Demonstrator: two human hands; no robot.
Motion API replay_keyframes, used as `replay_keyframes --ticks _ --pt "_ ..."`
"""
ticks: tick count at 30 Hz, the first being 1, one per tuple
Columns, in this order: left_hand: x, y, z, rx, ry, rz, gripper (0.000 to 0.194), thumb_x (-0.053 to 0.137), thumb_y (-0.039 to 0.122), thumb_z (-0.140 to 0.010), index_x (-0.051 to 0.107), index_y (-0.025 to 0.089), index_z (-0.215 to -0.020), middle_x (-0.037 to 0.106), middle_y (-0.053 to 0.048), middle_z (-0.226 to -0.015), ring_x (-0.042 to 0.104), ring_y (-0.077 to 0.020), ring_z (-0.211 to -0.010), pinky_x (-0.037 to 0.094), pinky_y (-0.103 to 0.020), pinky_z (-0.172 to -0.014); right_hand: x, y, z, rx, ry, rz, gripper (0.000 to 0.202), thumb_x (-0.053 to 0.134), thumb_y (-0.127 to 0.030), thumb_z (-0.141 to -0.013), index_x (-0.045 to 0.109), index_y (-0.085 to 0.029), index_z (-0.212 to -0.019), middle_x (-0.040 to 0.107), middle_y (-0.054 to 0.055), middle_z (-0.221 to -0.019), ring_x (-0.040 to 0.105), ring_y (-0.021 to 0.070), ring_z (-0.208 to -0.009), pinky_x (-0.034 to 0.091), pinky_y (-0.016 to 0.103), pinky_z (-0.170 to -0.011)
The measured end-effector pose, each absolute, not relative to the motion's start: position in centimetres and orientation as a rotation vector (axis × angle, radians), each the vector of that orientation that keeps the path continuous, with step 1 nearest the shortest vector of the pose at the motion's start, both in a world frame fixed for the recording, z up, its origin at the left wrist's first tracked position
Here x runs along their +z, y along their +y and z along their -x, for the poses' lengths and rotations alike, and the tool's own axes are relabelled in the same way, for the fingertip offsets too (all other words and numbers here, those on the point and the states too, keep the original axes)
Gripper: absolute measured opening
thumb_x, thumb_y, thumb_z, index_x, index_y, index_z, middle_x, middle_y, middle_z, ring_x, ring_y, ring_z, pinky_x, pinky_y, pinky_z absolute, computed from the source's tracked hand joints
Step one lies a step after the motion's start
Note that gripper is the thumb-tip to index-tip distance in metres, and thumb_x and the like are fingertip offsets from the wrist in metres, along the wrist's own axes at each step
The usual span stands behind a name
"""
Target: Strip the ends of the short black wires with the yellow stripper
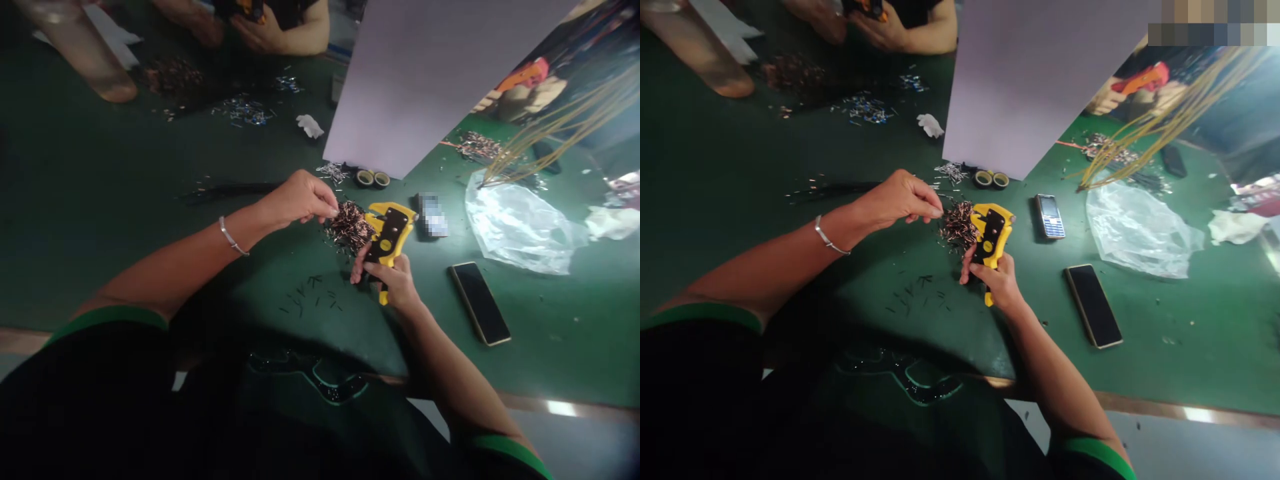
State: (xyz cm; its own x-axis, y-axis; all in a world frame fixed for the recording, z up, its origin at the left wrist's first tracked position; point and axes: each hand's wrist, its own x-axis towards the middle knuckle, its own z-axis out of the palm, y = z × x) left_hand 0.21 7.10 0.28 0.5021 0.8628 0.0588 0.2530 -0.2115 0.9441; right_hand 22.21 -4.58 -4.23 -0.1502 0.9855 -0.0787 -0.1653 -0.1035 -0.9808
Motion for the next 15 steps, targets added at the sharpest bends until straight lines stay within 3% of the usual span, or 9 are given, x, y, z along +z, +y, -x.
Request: replay_keyframes --ticks 7,15 --pt "1.6 7.0 0.4 0.706 0.9 -1.791 0.013 0.077 0.029 -0.073 0.077 0.016 -0.069 0.064 -0.004 -0.055 0.055 -0.0104 -0.048 0.042 -0.027 -0.046 -3.9 -4.9 -23.7 1.564 -1.304 1.023 0.032 0.082 -0.033 -0.07 0.069 -0.019 -0.096 0.071 0.003 -0.076 0.069 0.0224 -0.067 0.058 0.043 -0.071" --pt "2.0 6.6 0.0 0.708 0.872 -1.733 0.01 0.077 0.025 -0.072 0.077 0.016 -0.068 0.066 -0.005 -0.058 0.055 -0.0108 -0.049 0.043 -0.029 -0.047 -3.5 -5.0 -24.1 1.622 -1.402 1.001 0.028 0.079 -0.031 -0.074 0.071 -0.021 -0.098 0.071 0.004 -0.082 0.068 0.0229 -0.074 0.056 0.041 -0.074"
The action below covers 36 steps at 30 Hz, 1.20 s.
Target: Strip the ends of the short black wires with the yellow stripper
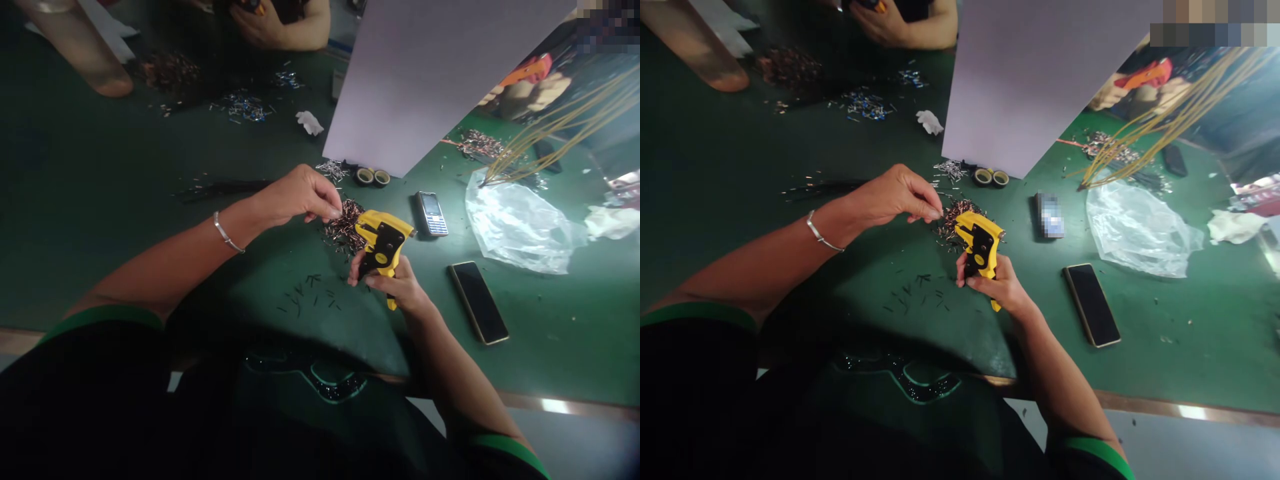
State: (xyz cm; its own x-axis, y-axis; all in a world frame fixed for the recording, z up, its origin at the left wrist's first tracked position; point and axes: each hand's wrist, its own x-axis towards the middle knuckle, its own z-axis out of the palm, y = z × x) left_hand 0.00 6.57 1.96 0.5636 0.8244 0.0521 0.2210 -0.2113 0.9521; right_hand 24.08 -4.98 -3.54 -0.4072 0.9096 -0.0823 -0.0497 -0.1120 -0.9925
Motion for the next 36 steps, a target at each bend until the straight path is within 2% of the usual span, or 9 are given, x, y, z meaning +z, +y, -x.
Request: replay_keyframes --ticks 13,19,28,36 --pt "1.7 6.6 -0.3 0.704 0.847 -1.733 0.007 0.076 0.021 -0.071 0.078 0.015 -0.07 0.064 -0.003 -0.055 0.053 -0.0083 -0.047 0.042 -0.024 -0.045 -3.5 -4.9 -24.0 1.608 -1.457 0.954 0.026 0.077 -0.026 -0.078 0.07 -0.02 -0.102 0.07 0.004 -0.082 0.067 0.0209 -0.072 0.054 0.039 -0.072" --pt "1.6 6.7 -0.3 0.715 0.827 -1.751 0.004 0.076 0.017 -0.071 0.077 0.013 -0.07 0.063 -0.002 -0.054 0.051 -0.0069 -0.045 0.04 -0.023 -0.043 -4.0 -4.7 -23.5 1.546 -1.448 0.988 0.019 0.076 -0.025 -0.079 0.07 -0.019 -0.096 0.069 0.002 -0.074 0.065 0.0189 -0.065 0.054 0.037 -0.066" --pt "1.2 7.3 0.0 0.761 0.788 -1.809 0.008 0.077 0.022 -0.074 0.078 0.014 -0.07 0.063 -0.002 -0.053 0.051 -0.0071 -0.044 0.04 -0.023 -0.042 -3.9 -4.6 -22.4 1.482 -1.41 1.082 0.014 0.076 -0.025 -0.074 0.068 -0.019 -0.084 0.066 0.0 -0.065 0.062 0.0162 -0.054 0.052 0.034 -0.055" --pt "1.0 7.8 0.1 0.782 0.86 -1.886 0.005 0.077 0.018 -0.074 0.078 0.014 -0.072 0.063 -0.002 -0.053 0.051 -0.0073 -0.043 0.041 -0.023 -0.043 -4.1 -4.7 -21.5 1.45 -1.333 1.158 0.013 0.074 -0.024 -0.072 0.065 -0.019 -0.081 0.062 -0.002 -0.059 0.058 0.0136 -0.048 0.048 0.032 -0.05"
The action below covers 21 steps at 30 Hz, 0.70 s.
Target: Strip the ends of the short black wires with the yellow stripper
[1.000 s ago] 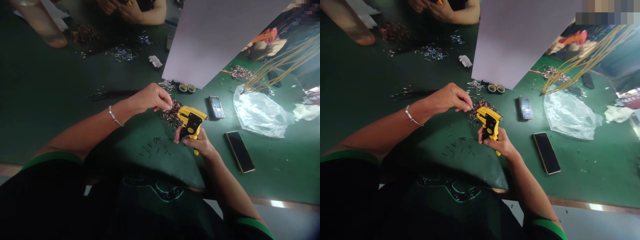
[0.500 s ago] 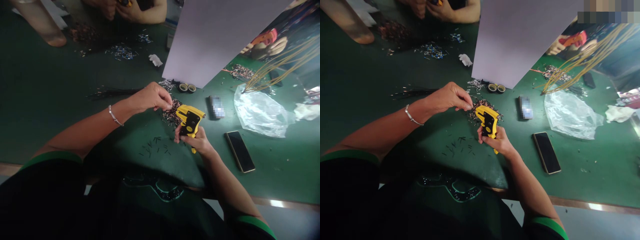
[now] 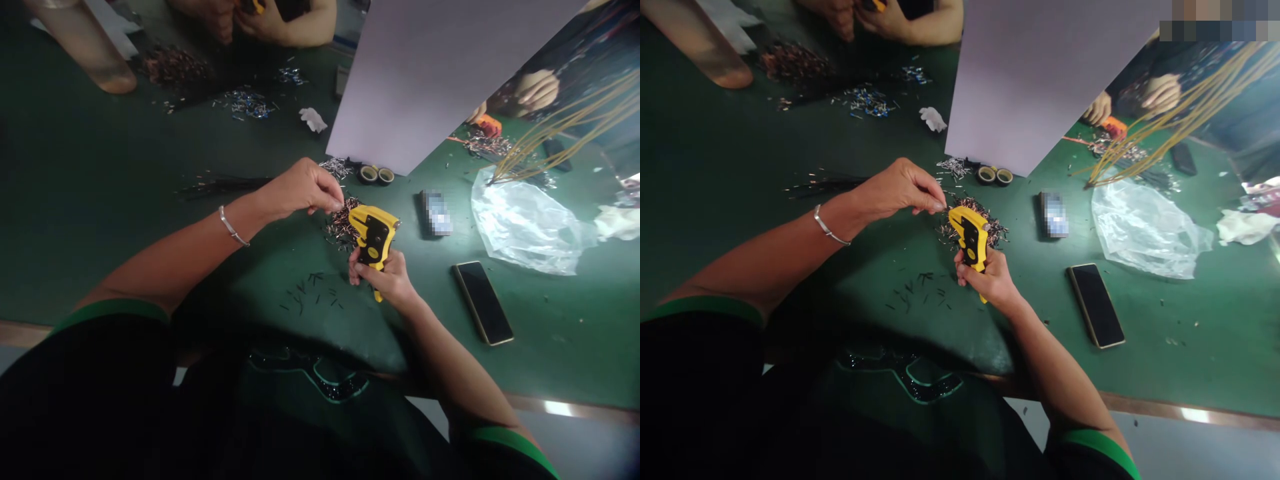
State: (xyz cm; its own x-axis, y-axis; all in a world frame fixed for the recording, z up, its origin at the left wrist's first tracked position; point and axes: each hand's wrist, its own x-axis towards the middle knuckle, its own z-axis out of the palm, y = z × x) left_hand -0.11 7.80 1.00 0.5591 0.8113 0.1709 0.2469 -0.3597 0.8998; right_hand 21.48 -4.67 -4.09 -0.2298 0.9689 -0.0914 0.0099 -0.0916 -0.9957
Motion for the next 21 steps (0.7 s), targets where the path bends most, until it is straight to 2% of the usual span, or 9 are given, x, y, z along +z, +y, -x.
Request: replay_keyframes --ticks 7,17,21 --pt "0.1 8.3 -0.1 0.795 0.865 -1.813 0.005 0.075 0.015 -0.074 0.08 0.014 -0.075 0.065 -0.003 -0.056 0.053 -0.0084 -0.045 0.041 -0.025 -0.044 -4.1 -4.6 -21.0 1.432 -1.34 1.193 0.017 0.072 -0.027 -0.072 0.06 -0.02 -0.082 0.058 -0.005 -0.054 0.054 0.0124 -0.044 0.046 0.03 -0.048" --pt "-0.6 8.5 -0.6 0.783 0.866 -1.714 0.007 0.076 0.017 -0.077 0.079 0.012 -0.079 0.064 -0.004 -0.057 0.053 -0.0085 -0.048 0.04 -0.025 -0.047 -4.4 -4.5 -20.4 1.374 -1.29 1.234 0.016 0.067 -0.022 -0.068 0.056 -0.021 -0.079 0.055 -0.007 -0.051 0.052 0.0113 -0.04 0.044 0.028 -0.043" --pt "-0.7 8.7 -0.5 0.78 0.853 -1.714 0.008 0.076 0.019 -0.078 0.078 0.012 -0.081 0.063 -0.002 -0.057 0.048 -0.0047 -0.045 0.037 -0.022 -0.045 -5.2 -4.4 -20.3 1.294 -1.273 1.237 0.015 0.066 -0.023 -0.068 0.056 -0.022 -0.08 0.052 -0.009 -0.047 0.049 0.0109 -0.036 0.041 0.027 -0.04"
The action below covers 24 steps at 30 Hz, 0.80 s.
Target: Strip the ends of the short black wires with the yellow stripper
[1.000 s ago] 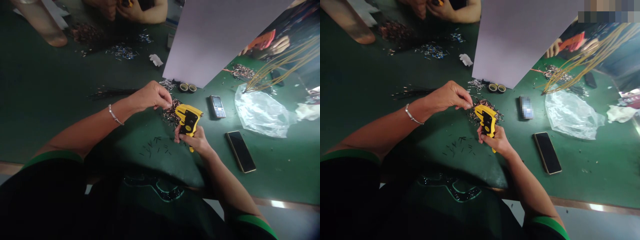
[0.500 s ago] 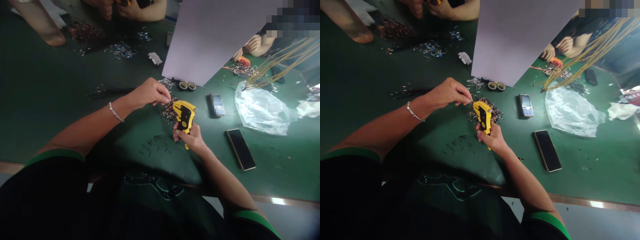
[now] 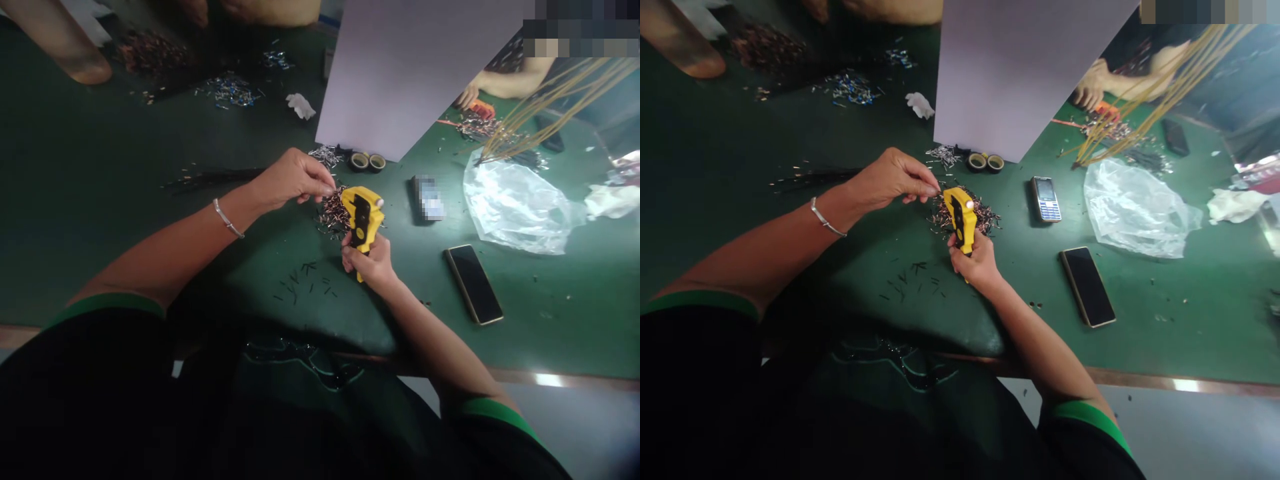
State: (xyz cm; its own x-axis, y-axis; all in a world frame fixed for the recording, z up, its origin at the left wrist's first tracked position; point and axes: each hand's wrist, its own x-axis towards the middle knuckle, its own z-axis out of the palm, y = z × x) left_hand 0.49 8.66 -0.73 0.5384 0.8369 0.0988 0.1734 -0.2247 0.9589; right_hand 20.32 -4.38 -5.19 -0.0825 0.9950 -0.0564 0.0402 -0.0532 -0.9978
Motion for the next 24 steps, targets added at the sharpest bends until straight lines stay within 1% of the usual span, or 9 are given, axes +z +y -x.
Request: replay_keyframes --ticks 1,3,6,9,13,16,18,20,24 --pt "-0.8 8.7 -0.5 0.784 0.857 -1.72 0.009 0.077 0.02 -0.077 0.078 0.012 -0.081 0.062 -0.002 -0.057 0.046 -0.0038 -0.043 0.035 -0.022 -0.044 -5.4 -4.4 -20.3 1.271 -1.265 1.241 0.015 0.066 -0.024 -0.068 0.056 -0.022 -0.08 0.051 -0.01 -0.046 0.047 0.0108 -0.035 0.039 0.027 -0.038" --pt "-0.8 8.8 -0.4 0.781 0.863 -1.733 0.009 0.077 0.021 -0.077 0.078 0.013 -0.08 0.063 -0.002 -0.056 0.046 -0.0039 -0.043 0.035 -0.022 -0.044 -5.7 -4.3 -20.3 1.242 -1.278 1.259 0.015 0.065 -0.025 -0.068 0.056 -0.022 -0.08 0.053 -0.009 -0.047 0.049 0.0111 -0.035 0.039 0.026 -0.039" --pt "-1.0 8.8 -0.3 0.797 0.867 -1.749 0.008 0.076 0.022 -0.076 0.079 0.015 -0.076 0.063 -0.003 -0.053 0.045 -0.0055 -0.041 0.033 -0.024 -0.041 -5.6 -4.2 -20.2 1.187 -1.261 1.311 0.015 0.066 -0.022 -0.068 0.057 -0.022 -0.08 0.054 -0.009 -0.046 0.049 0.0109 -0.036 0.039 0.026 -0.04" --pt "-1.3 8.8 -0.3 0.819 0.862 -1.809 0.009 0.076 0.026 -0.076 0.079 0.017 -0.076 0.064 -0.004 -0.053 0.045 -0.0067 -0.04 0.033 -0.025 -0.04 -5.2 -4.1 -20.3 1.277 -1.225 1.248 0.013 0.065 -0.023 -0.069 0.057 -0.022 -0.079 0.054 -0.009 -0.045 0.049 0.0113 -0.035 0.04 0.027 -0.04" --pt "-1.2 8.5 0.0 0.831 0.859 -1.791 0.008 0.075 0.024 -0.075 0.079 0.017 -0.076 0.065 -0.003 -0.052 0.045 -0.0065 -0.039 0.034 -0.024 -0.038 -4.8 -4.3 -21.0 1.345 -1.188 1.166 0.018 0.07 -0.023 -0.068 0.059 -0.02 -0.082 0.058 -0.007 -0.054 0.054 0.012 -0.041 0.045 0.029 -0.045" --pt "-0.5 7.9 0.1 0.821 0.883 -1.808 0.007 0.073 0.022 -0.074 0.078 0.016 -0.074 0.065 -0.001 -0.051 0.045 -0.0065 -0.038 0.034 -0.023 -0.038 -4.5 -4.5 -21.6 1.403 -1.175 1.094 0.02 0.074 -0.022 -0.068 0.063 -0.018 -0.084 0.063 -0.004 -0.062 0.06 0.0144 -0.048 0.05 0.032 -0.05" --pt "0.0 7.4 0.0 0.839 0.895 -1.868 0.007 0.073 0.021 -0.074 0.078 0.017 -0.073 0.065 0.0 -0.051 0.049 -0.0073 -0.04 0.037 -0.022 -0.041 -4.4 -4.5 -22.0 1.417 -1.149 1.038 0.021 0.075 -0.022 -0.068 0.064 -0.018 -0.086 0.065 -0.002 -0.065 0.062 0.0161 -0.052 0.052 0.034 -0.054" --pt "0.5 6.9 -0.1 0.87 0.898 -1.948 0.007 0.072 0.02 -0.074 0.078 0.018 -0.072 0.067 0.0 -0.052 0.055 -0.0091 -0.046 0.043 -0.022 -0.047 -4.3 -4.4 -22.3 1.422 -1.122 0.992 0.022 0.075 -0.023 -0.069 0.065 -0.018 -0.087 0.066 -0.001 -0.067 0.063 0.0172 -0.056 0.053 0.036 -0.058" --pt "0.7 5.9 -0.4 0.921 0.871 -2.145 0.01 0.069 0.019 -0.077 0.078 0.019 -0.073 0.074 -0.002 -0.065 0.067 -0.0129 -0.062 0.049 -0.023 -0.06 -4.1 -4.4 -22.4 1.452 -1.084 0.972 0.024 0.076 -0.026 -0.07 0.065 -0.019 -0.091 0.066 0.0 -0.073 0.063 0.0186 -0.062 0.055 0.04 -0.066"
